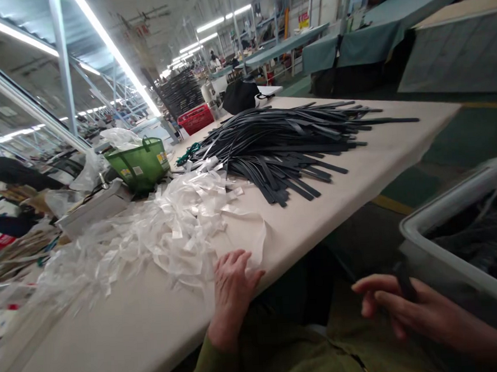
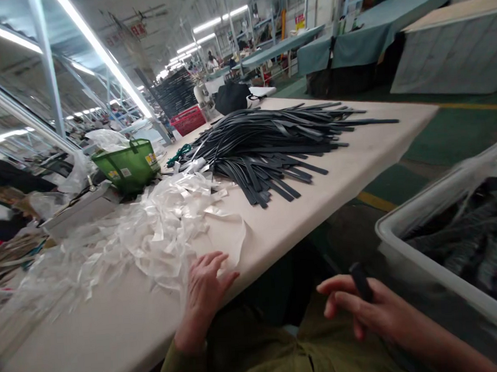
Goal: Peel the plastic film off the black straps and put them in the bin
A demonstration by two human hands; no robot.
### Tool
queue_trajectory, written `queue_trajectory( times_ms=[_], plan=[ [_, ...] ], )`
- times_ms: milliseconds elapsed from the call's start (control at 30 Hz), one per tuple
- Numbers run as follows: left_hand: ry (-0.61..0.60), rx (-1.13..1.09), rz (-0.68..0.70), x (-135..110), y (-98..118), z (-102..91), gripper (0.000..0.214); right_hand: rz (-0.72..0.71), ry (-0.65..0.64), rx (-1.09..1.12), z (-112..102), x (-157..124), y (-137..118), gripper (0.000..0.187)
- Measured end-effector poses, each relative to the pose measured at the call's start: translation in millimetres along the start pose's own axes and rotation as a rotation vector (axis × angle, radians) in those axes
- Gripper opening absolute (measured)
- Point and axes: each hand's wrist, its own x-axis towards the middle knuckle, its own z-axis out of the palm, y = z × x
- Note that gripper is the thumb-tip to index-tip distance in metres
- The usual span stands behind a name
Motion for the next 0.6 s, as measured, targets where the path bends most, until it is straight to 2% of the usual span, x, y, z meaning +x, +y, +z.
queue_trajectory(
  times_ms=[33, 100, 267, 333, 467, 600],
  plan=[
    [-0.026, 0.058, 0.014, 1, -7, 8.0, 0.007, 0.019, -0.067, 0.033, 11, 13, -6, 0.064],
    [-0.043, 0.024, -0.015, 0, -16, 20.3, 0.016, 0.053, -0.164, 0.064, 30, 38, -17, 0.062],
    [0.006, -0.555, -0.337, 2, -14, 31.7, 0.028, 0.048, -0.230, 0.064, 57, 94, -48, 0.061],
    [0.022, -0.722, -0.421, 6, -8, 34.7, 0.036, 0.015, -0.254, 0.101, 68, 115, -63, 0.058],
    [0.003, -0.897, -0.496, 11, 6, 40.9, 0.041, -0.021, -0.322, 0.160, 94, 145, -85, 0.048],
    [0.000, -1.004, -0.512, 10, 11, 40.9, 0.039, -0.023, -0.296, 0.116, 105, 158, -93, 0.027]
  ],
)
